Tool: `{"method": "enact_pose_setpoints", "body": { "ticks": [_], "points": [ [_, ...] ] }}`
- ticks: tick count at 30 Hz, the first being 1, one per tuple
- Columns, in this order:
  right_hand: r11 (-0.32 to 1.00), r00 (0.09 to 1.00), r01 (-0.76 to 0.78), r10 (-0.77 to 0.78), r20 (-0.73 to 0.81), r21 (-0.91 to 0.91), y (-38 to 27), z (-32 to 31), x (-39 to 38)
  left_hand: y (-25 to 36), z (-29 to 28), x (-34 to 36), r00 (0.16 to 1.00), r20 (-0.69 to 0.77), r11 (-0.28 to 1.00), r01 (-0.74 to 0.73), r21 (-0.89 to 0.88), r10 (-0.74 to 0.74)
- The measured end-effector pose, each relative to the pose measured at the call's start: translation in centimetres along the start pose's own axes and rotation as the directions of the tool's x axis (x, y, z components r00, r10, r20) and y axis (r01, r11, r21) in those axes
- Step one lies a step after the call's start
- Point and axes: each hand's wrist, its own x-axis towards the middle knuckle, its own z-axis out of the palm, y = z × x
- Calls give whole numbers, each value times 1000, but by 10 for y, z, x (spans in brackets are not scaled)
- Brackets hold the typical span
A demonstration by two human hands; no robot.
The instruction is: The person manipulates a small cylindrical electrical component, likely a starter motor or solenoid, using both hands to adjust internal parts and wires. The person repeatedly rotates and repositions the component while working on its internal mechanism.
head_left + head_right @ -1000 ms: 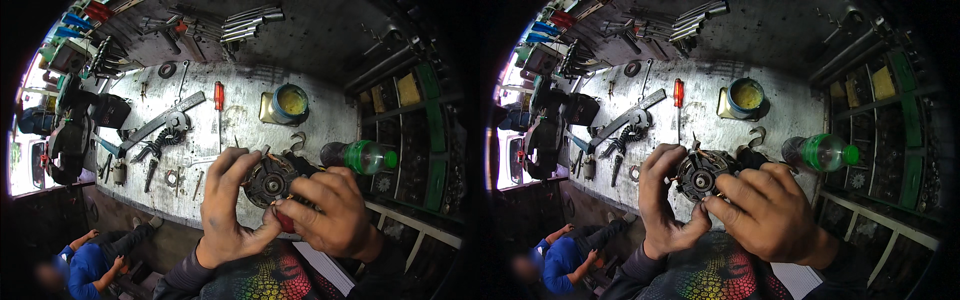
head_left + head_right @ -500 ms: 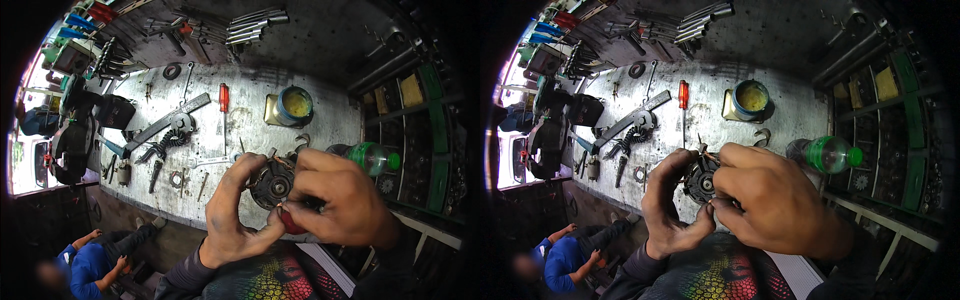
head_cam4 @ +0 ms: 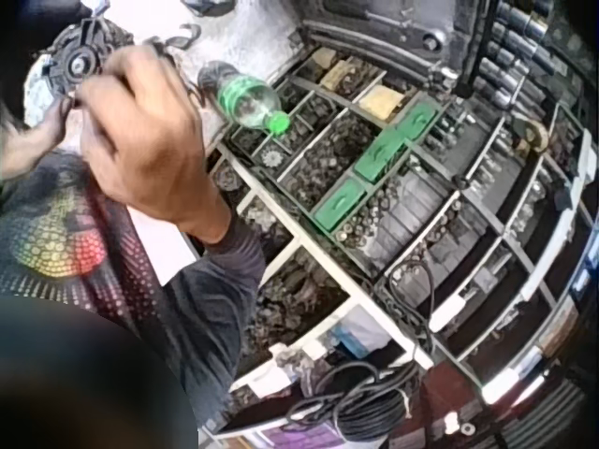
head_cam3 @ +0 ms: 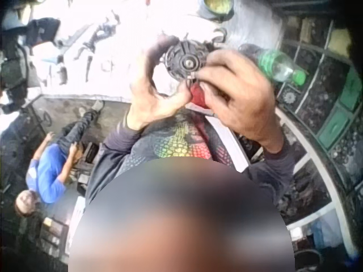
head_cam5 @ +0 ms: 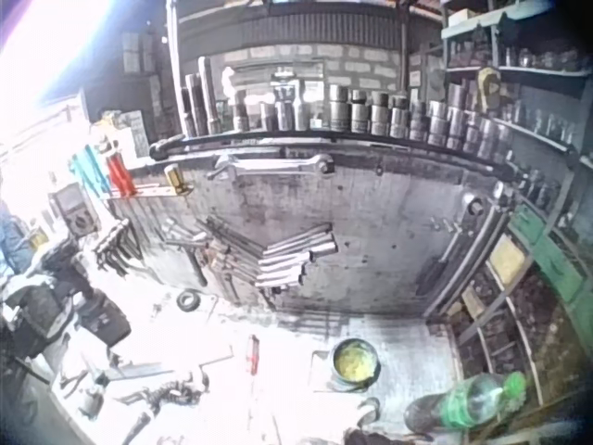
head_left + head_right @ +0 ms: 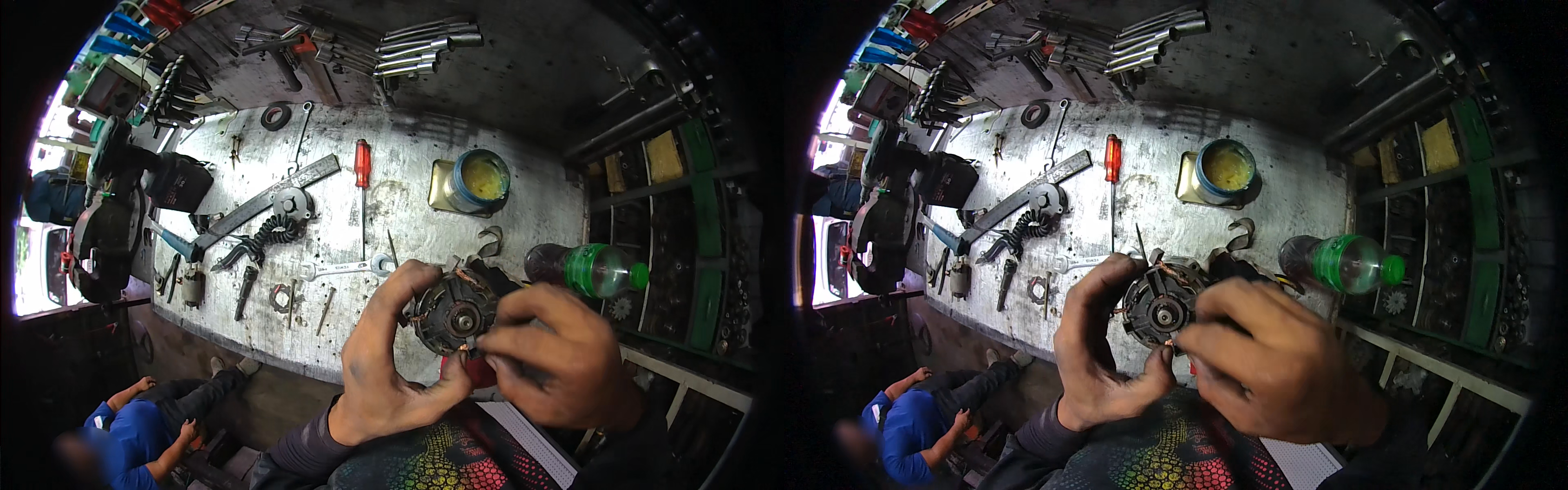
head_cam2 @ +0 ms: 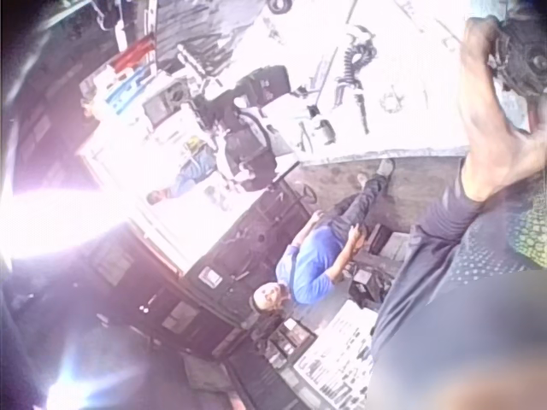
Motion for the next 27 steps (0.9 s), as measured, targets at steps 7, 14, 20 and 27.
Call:
{"method": "enact_pose_setpoints", "body": {
  "ticks": [7,14,20,27],
  "points": [
    [970,984,153,-168,-63,-191,5,19,-19,-1,-7,7,996,70,997,58,-49,-54],
    [932,963,234,-261,-63,-278,11,27,-20,0,-7,7,989,102,992,111,-60,-105],
    [940,961,210,-249,-121,-269,12,29,-19,-14,-17,5,989,126,967,108,-231,-80],
    [999,985,-35,38,-167,20,22,28,-15,-26,-31,13,958,282,896,166,-411,-49]
  ]
}}
